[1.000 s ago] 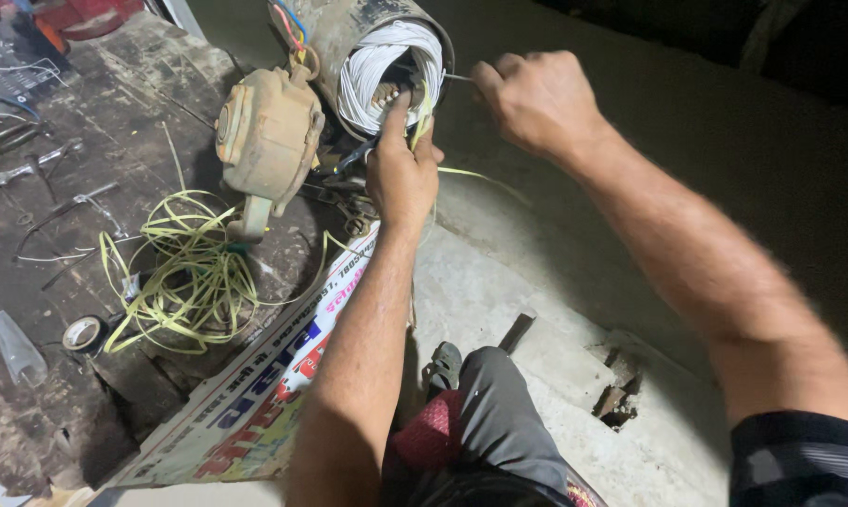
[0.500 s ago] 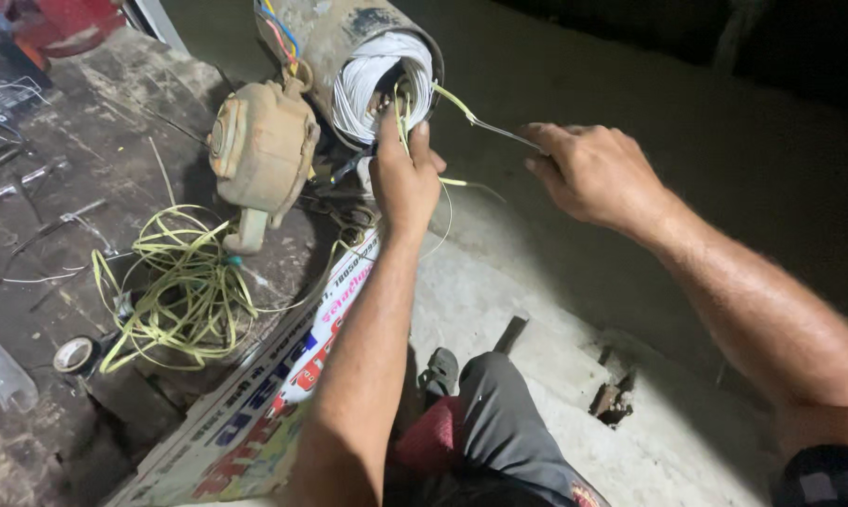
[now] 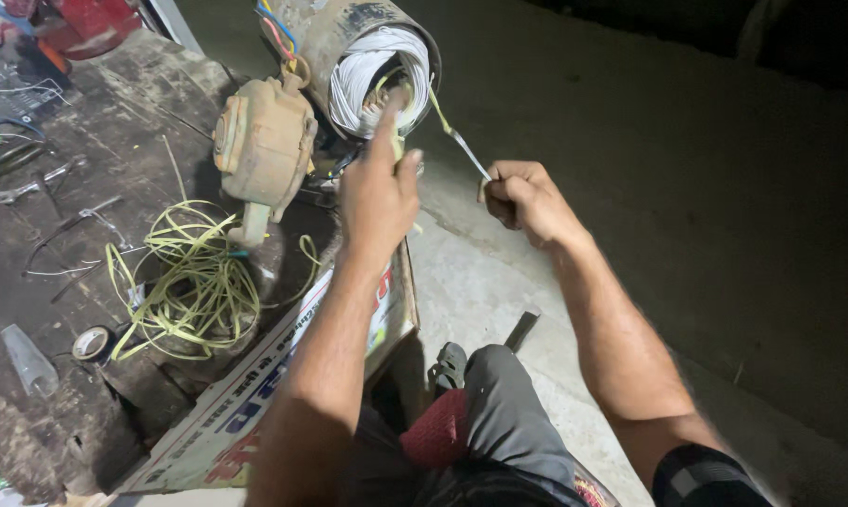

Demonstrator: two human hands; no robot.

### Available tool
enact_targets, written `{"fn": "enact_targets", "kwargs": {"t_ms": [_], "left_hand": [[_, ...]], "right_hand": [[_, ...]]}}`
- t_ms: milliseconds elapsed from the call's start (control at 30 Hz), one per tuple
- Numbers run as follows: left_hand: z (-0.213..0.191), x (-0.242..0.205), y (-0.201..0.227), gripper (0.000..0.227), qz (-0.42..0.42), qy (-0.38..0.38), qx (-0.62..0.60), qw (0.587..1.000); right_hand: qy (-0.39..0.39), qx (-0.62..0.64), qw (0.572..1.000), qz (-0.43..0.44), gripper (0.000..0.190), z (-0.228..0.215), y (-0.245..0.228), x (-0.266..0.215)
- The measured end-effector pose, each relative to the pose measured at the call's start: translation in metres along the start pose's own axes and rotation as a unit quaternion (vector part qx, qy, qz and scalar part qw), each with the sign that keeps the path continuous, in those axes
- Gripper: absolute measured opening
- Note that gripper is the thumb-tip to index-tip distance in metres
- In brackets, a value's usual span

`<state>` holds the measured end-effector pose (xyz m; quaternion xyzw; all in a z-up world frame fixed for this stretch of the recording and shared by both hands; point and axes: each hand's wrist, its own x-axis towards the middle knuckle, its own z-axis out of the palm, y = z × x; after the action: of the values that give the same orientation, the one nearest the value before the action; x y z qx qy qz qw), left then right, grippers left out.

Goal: The person works on a disassembled electric motor placed on a cluttered workbench. They repeatedly pull yellow tie strips from a spool, cut them with scissors, and use a screwdriver to secure the motor's internal windings. The person ties the windings in place and adjusts the components throughout the clip.

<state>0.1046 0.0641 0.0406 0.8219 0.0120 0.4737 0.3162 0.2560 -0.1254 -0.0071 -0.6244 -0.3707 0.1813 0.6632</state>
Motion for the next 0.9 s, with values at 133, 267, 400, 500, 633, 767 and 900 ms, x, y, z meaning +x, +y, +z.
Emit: {"fn": "enact_targets", "kwargs": {"t_ms": [133,267,400,500,633,767,900], "left_hand": [[0.009,0.024,-0.006,0.04,0.051,-0.08,0.024,0.995],[0.033,0.024,-0.023,0.022,0.082,-0.055,-0.026,0.995],[0.034,-0.003,-0.027,0.032,0.055,-0.083,-0.045,0.994],[0.005,-0.022,-0.015,0.044,0.022,-0.072,-0.074,0.994],[-0.046,-0.031,-0.023,0.041,-0.107,-0.1,-0.139,0.979],[-0.061,-0.037,-0.024,0.033,-0.173,-0.13,-0.2,0.956],[-0.047,-0.039,-0.012,0.032,-0.145,-0.091,-0.206,0.963]], "right_hand": [[0.048,-0.281,0.95,-0.132,0.04,0.019,-0.02,-0.002],[-0.118,-0.258,0.868,-0.408,0.033,0.02,-0.047,-0.044],[-0.226,-0.162,0.885,-0.374,0.021,0.005,-0.034,-0.073],[-0.031,-0.164,0.973,-0.161,0.019,0.029,0.017,-0.061],[-0.007,-0.347,0.92,-0.185,0.024,0.083,0.102,-0.025],[-0.059,-0.378,0.888,-0.257,0.032,0.155,0.146,0.049],[-0.049,0.055,0.973,-0.22,0.014,0.208,0.147,0.095]]}}
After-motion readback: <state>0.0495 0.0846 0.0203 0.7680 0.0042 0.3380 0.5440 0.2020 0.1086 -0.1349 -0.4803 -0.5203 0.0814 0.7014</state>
